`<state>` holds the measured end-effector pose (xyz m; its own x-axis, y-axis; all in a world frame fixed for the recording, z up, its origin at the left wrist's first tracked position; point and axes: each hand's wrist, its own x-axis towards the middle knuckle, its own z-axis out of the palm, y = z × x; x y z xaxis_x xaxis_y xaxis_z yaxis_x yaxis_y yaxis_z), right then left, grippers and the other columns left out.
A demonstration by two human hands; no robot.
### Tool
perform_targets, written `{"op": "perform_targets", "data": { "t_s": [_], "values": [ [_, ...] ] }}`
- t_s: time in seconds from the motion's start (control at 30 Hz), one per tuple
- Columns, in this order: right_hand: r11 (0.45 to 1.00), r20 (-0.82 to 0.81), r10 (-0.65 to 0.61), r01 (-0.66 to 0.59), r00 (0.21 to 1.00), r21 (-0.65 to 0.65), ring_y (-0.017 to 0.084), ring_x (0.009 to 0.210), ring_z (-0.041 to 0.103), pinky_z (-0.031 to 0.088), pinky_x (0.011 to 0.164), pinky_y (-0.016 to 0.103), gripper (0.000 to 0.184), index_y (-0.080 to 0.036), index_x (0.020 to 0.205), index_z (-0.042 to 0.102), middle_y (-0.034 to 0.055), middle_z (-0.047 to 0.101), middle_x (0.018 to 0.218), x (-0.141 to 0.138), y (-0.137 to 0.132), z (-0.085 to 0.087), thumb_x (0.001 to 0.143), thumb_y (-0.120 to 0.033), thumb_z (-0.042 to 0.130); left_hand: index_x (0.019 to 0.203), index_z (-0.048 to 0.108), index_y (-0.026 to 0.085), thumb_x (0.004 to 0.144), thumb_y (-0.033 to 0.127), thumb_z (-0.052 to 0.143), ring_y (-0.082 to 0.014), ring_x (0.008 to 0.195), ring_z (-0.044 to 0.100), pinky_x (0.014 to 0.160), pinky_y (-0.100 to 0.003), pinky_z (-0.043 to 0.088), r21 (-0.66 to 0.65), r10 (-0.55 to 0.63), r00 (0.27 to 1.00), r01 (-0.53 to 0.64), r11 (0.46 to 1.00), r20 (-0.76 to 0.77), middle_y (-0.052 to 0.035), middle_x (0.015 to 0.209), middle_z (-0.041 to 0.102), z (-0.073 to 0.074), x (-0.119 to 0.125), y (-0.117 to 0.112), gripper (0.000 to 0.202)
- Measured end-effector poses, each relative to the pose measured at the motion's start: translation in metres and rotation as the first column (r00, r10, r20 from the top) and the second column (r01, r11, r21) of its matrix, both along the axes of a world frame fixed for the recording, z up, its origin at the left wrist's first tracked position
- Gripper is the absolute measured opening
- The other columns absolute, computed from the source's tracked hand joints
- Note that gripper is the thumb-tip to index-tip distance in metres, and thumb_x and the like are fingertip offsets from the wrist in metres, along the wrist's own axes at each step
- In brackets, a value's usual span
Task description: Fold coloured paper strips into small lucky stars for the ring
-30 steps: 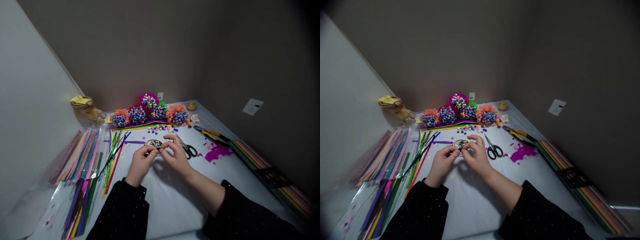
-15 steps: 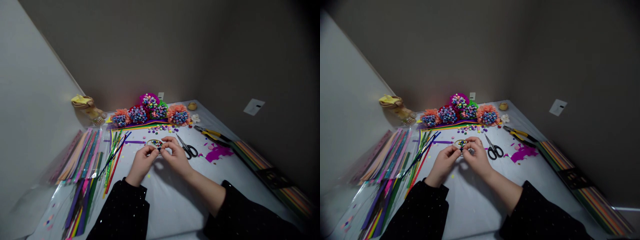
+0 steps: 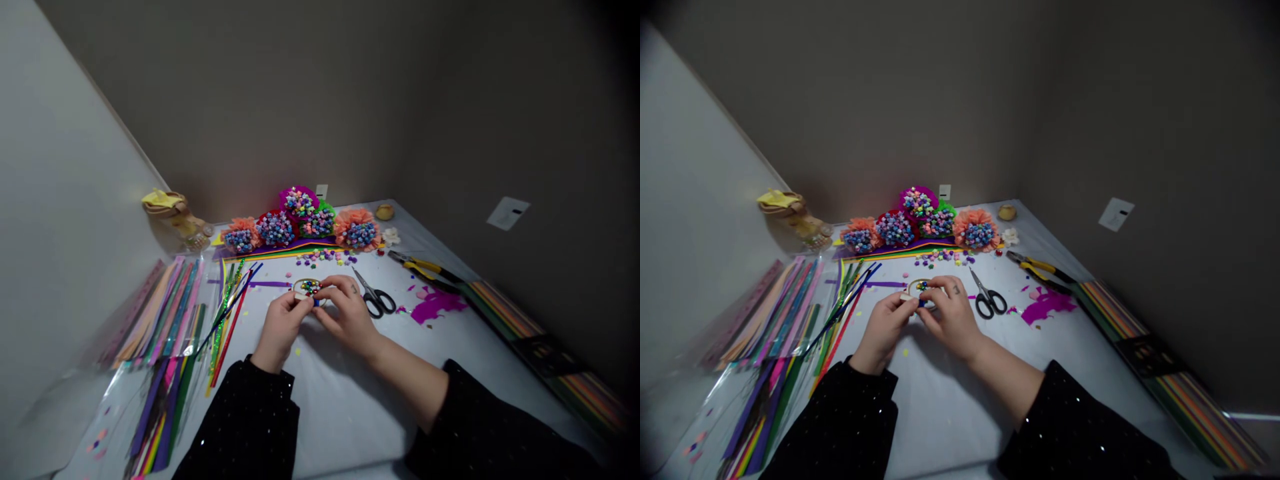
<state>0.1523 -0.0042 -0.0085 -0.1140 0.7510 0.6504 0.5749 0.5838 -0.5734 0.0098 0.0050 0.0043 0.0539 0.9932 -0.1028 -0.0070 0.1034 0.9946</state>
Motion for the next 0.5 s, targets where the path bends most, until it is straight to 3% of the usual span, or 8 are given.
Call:
{"op": "perform_targets", "data": {
  "t_s": [0.23, 0.5],
  "values": [
    [0.997, 0.043, 0.008, -0.012, 0.999, 0.081, 0.023, 0.097, 0.049, 0.043, 0.087, 0.043, 0.013, -0.022, 0.088, 0.059, 0.0078, 0.057, 0.097, 0.0008, 0.0027, -0.0010, 0.075, -0.017, 0.058, 0.056, 0.056, 0.014, 0.063, 0.026, 0.066, -0.0062, 0.047, 0.034, 0.050, -0.021, 0.027, -0.072, 0.001, 0.997, 0.004, 0.997, 0.077, 0.0063, 0.048, 0.045, -0.0055, -0.0021, 0.0012, 0.017],
    [1.000, 0.049, -0.022, 0.023, 0.999, -0.014, 0.023, 0.094, 0.050, 0.042, 0.085, 0.042, 0.013, -0.023, 0.085, 0.060, 0.0068, 0.056, 0.093, 0.0010, 0.0019, 0.0004, 0.074, -0.018, 0.059, 0.057, 0.058, 0.014, 0.065, 0.026, 0.065, -0.0086, 0.052, 0.042, 0.055, -0.022, 0.034, 0.006, -0.017, 1.000, 0.017, 1.000, 0.018, 0.0036, 0.053, 0.051, -0.0026, -0.0023, 0.0022, 0.017]
  ]
}}
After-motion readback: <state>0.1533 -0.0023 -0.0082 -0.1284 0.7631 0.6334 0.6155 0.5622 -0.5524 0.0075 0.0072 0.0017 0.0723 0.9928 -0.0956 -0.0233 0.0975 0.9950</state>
